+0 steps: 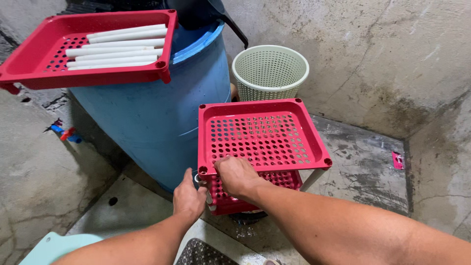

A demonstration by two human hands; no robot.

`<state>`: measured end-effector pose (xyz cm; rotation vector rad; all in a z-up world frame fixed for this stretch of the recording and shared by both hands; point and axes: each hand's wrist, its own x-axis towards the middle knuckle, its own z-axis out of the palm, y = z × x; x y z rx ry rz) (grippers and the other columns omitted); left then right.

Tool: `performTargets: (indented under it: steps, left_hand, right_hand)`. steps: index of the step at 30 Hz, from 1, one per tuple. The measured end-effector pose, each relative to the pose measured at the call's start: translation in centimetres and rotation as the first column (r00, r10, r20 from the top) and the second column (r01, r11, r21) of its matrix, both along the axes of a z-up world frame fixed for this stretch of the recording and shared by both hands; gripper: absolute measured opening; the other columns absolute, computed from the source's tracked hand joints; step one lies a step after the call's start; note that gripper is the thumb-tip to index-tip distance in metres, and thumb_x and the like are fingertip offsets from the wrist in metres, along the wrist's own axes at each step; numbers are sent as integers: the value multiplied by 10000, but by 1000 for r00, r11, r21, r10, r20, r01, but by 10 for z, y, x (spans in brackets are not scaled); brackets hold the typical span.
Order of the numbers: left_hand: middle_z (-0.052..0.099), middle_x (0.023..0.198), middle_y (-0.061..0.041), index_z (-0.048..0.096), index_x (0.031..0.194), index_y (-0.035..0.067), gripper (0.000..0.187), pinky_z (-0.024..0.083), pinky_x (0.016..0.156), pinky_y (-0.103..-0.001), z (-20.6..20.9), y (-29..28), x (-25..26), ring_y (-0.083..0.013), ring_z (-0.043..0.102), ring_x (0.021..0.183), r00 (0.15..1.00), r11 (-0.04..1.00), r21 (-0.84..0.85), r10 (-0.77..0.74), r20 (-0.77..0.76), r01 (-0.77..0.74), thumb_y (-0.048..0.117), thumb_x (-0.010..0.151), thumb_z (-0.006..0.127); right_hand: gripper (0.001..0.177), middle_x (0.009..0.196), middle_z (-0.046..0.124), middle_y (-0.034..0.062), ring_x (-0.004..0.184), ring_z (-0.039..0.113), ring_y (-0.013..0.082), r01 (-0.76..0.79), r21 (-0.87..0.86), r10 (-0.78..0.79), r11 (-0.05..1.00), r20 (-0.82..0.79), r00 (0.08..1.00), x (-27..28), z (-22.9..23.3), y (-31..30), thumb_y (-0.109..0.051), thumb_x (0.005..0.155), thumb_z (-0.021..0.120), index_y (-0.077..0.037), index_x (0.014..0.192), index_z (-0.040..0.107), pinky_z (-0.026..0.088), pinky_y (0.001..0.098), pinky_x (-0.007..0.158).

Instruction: The person assembles a small red plastic shelving unit by inserting white plastic poles into the corners of red trays and securing them with small connectors. They repeatedly insert and remove poles and trays, adjusting the structure in a bathroom setting.

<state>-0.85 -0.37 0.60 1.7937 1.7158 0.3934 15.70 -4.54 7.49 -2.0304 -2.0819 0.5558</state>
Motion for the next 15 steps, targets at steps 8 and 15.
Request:
performTargets:
  steps: [8, 15]
  left_hand:
    - [56, 1692, -155, -10, 1589, 32, 1175, 92, 1276, -408, 50, -7, -1, -301, 43, 1581, 906, 912, 116, -364, -216, 394, 316, 810, 823]
    - [-42, 1699, -133, -57, 1587, 58, 1227, -36, 1265, -498, 103, -24, 30, -300, -72, 1578, 758, 849, 45, -446, -476, 527, 573, 835, 765]
  right_hand:
    - [731, 1485, 463, 158, 1449, 375, 340, 7, -2, -7, 1000, 103, 995, -8, 13, -13, -218, 803, 796, -47, 1424, 451, 289, 600, 1178]
    - [1070, 1687, 100, 193, 1571, 65, 375, 127, -43, -120, 991, 141, 983, 19, 27, -32, -384, 833, 823, -27, 1585, 150, 88, 612, 1238]
